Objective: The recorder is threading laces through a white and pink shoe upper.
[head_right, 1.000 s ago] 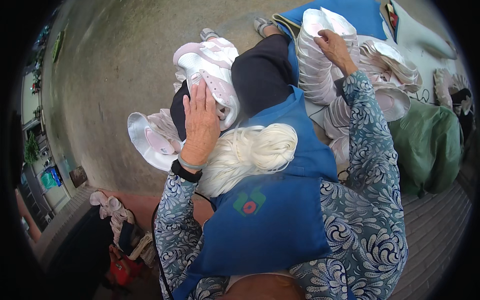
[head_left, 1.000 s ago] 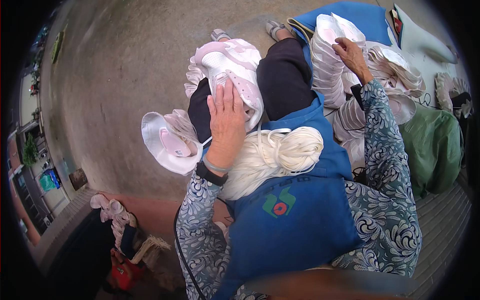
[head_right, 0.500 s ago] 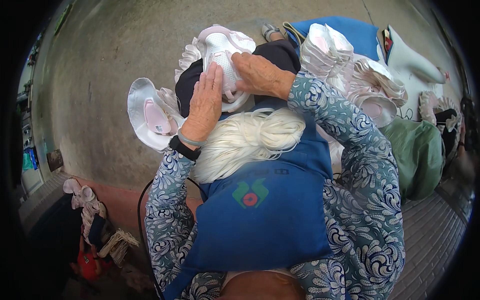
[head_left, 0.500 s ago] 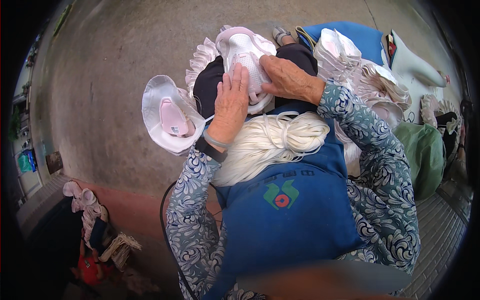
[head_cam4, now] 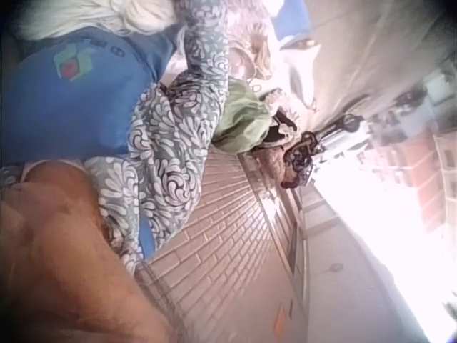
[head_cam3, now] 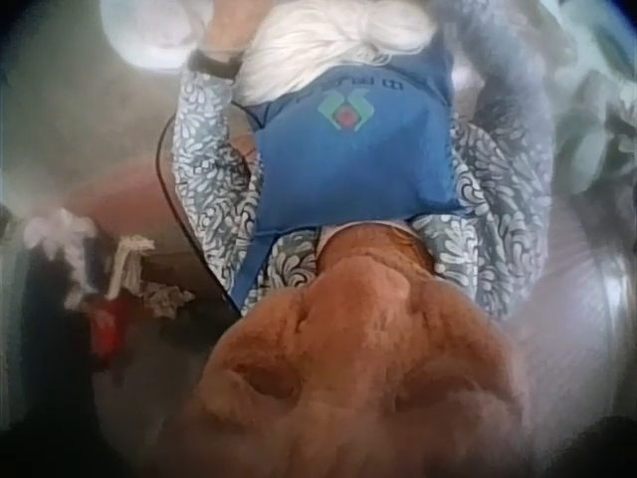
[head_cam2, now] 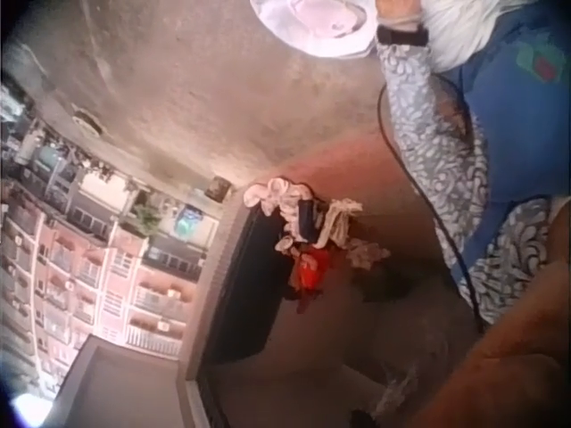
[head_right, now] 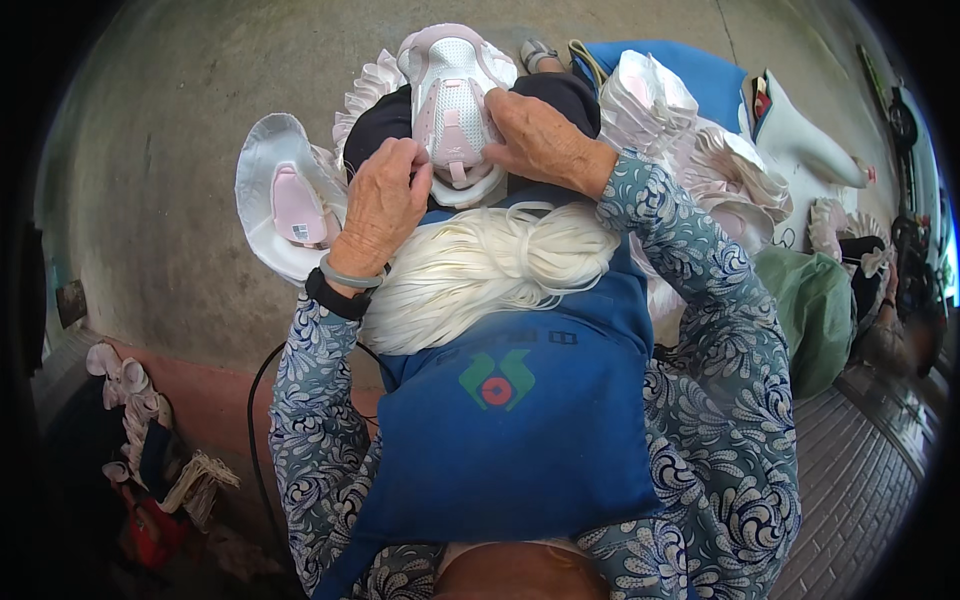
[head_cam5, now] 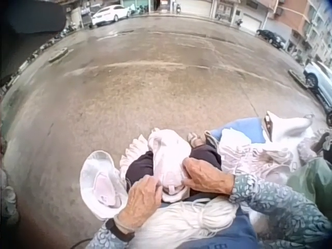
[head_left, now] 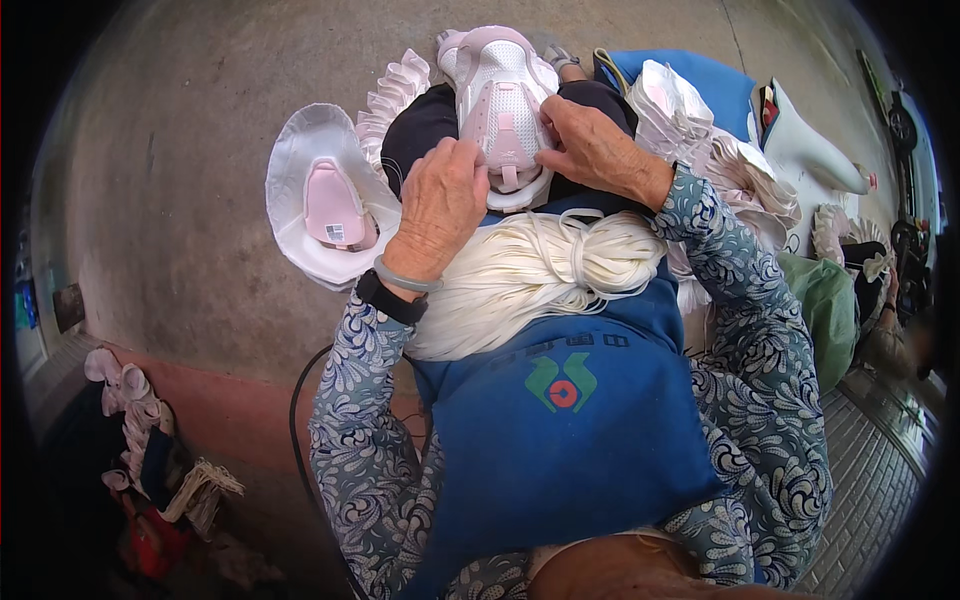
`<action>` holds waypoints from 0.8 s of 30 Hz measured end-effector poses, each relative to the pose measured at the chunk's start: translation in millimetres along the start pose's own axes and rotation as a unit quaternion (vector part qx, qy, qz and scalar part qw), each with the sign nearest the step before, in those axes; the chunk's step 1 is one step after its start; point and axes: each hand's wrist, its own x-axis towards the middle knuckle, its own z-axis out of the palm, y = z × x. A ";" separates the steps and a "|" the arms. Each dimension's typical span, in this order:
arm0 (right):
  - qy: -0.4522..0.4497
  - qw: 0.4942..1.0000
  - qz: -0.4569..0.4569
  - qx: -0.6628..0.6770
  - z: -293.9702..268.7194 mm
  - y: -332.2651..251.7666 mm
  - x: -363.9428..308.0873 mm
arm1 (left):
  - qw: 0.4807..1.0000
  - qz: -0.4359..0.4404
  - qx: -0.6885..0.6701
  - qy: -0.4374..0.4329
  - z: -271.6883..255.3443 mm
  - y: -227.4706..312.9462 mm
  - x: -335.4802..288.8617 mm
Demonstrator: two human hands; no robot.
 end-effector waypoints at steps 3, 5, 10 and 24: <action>-0.003 1.000 0.007 -0.003 -1.4 1.4 0.6 | 0.992 -0.039 -0.002 -0.120 2.4 0.9 -0.2; -0.002 1.000 0.021 -0.007 -0.1 4.6 0.3 | 0.993 -0.028 -0.038 -0.109 6.1 3.7 3.7; -0.007 0.999 0.034 0.015 -4.2 -1.9 -2.0 | 0.879 -0.259 -0.297 -0.269 2.1 7.1 10.1; 0.037 0.841 -0.427 0.330 -123.8 -144.5 -100.0 | 0.865 -0.261 -0.261 -0.339 6.8 12.9 15.9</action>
